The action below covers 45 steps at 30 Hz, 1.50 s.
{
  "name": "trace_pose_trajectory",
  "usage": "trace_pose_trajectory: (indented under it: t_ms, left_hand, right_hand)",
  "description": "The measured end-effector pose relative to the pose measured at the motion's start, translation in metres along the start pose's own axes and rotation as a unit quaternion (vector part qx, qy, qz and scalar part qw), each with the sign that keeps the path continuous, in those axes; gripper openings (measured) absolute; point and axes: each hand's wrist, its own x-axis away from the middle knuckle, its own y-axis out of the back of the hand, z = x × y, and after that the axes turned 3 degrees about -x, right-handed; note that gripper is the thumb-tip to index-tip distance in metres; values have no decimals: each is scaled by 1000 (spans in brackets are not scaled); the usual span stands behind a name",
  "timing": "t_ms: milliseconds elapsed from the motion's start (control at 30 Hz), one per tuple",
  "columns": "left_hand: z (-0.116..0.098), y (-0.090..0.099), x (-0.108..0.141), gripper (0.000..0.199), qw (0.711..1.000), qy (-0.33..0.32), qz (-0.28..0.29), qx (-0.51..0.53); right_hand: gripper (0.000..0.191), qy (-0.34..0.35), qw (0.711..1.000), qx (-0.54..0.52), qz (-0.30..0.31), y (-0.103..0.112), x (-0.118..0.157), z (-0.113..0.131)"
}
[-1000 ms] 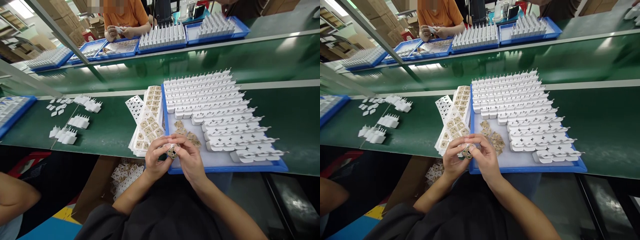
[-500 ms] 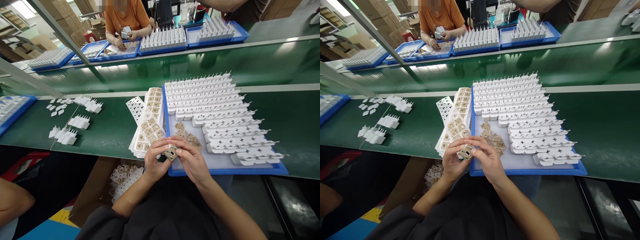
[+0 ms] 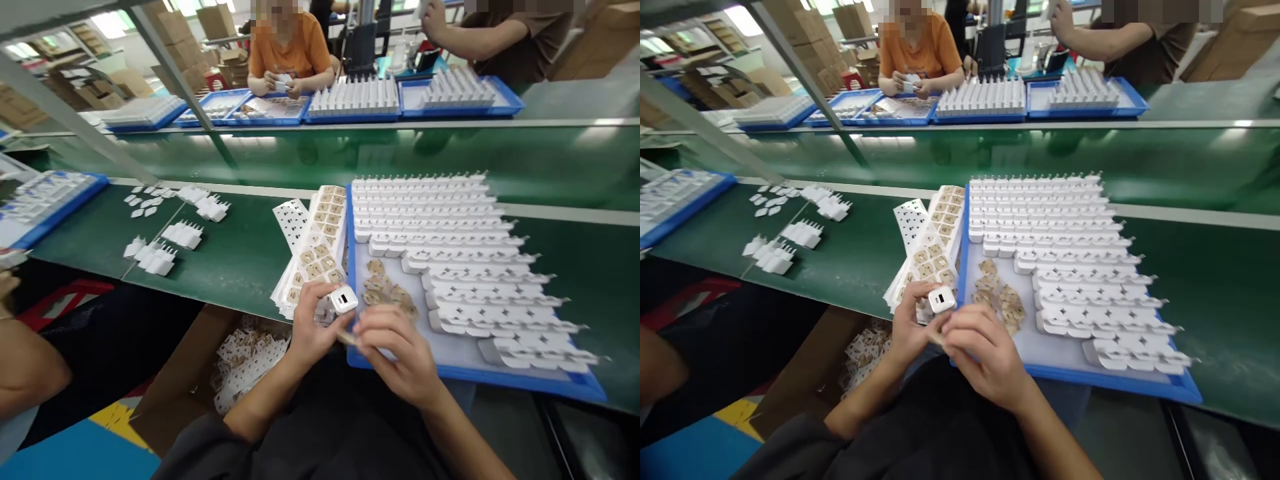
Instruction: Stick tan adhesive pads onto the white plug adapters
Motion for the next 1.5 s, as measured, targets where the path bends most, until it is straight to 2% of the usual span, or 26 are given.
trace_pose_trajectory:
  t_ms: [33, 67, 133, 167, 233, 300, 367, 400, 500, 567, 667, 767, 867, 933, 1000, 1100, 1167, 1233, 1333, 1433, 1500]
  left_hand:
    - [4, 4, -1, 39, 1000, 24, -14, -1]
    - [8, 9, -2, 40, 999, 43, -31, 2]
    - [17, 21, -7, 43, 996, 63, -64, 15]
    - [22, 29, -10, 43, 994, 68, -84, 15]
    - [35, 49, -18, 43, 989, 81, -123, -9]
    - [54, 75, -29, 39, 979, 105, -153, -83]
    - [78, 105, -44, 34, 954, 145, -169, -200]
    - [92, 121, -52, 32, 931, 172, -167, -276]
    - [132, 166, -77, 29, 890, 218, -191, -353]
    - [152, 188, -90, 27, 869, 243, -198, -383]
    - [168, 209, -99, 27, 835, 267, -209, -434]
    - [170, 219, -101, 29, 808, 279, -221, -471]
    - [161, 218, -101, 37, 799, 280, -225, -483]
    - [150, 207, -100, 41, 811, 266, -212, -475]
    - [135, 185, -97, 34, 853, 230, -150, -443]
    - [111, 141, -85, 30, 917, 162, -1, -365]
    - [100, 111, -77, 34, 933, 139, 71, -323]
    - [94, 87, -71, 36, 939, 134, 112, -297]
    - [89, 68, -69, 43, 942, 140, 120, -281]
    - [78, 62, -65, 50, 957, 133, 90, -242]
    - [67, 60, -59, 52, 968, 124, 99, -194]
  right_hand:
    - [24, -15, 1000, -17, 6, 3, 4, -2]
    - [25, -41, 999, -4, -19, 6, 8, -7]
    - [26, -85, 985, 121, -85, 11, 14, -25]
    - [28, -94, 975, 186, -83, 13, 15, -35]
    - [28, -71, 963, 259, -21, 13, 15, -55]
    - [30, -47, 950, 308, -5, 12, 15, -67]
    - [30, -28, 951, 308, -1, 12, 16, -71]
    - [30, -20, 954, 299, 4, 13, 17, -72]
    - [31, 0, 959, 282, 23, 16, 18, -73]
    - [31, 7, 961, 275, 34, 17, 18, -75]
    - [29, 8, 966, 257, 40, 15, 19, -79]
    - [28, -11, 969, 245, 36, 11, 21, -81]
    - [25, -34, 970, 241, 24, 8, 25, -80]
    - [22, -44, 970, 238, 22, 7, 25, -78]
    - [21, -53, 970, 235, 35, 5, 23, -73]
    - [22, -63, 967, 237, 67, -1, 12, -62]
    - [23, -70, 965, 236, 96, -10, 2, -53]
    - [24, -74, 962, 227, 133, -24, -8, -43]
    - [31, -81, 953, 227, 186, -48, -15, -34]
    - [41, -105, 947, 226, 204, -65, -13, -32]
    - [48, -121, 949, 211, 201, -70, -10, -33]
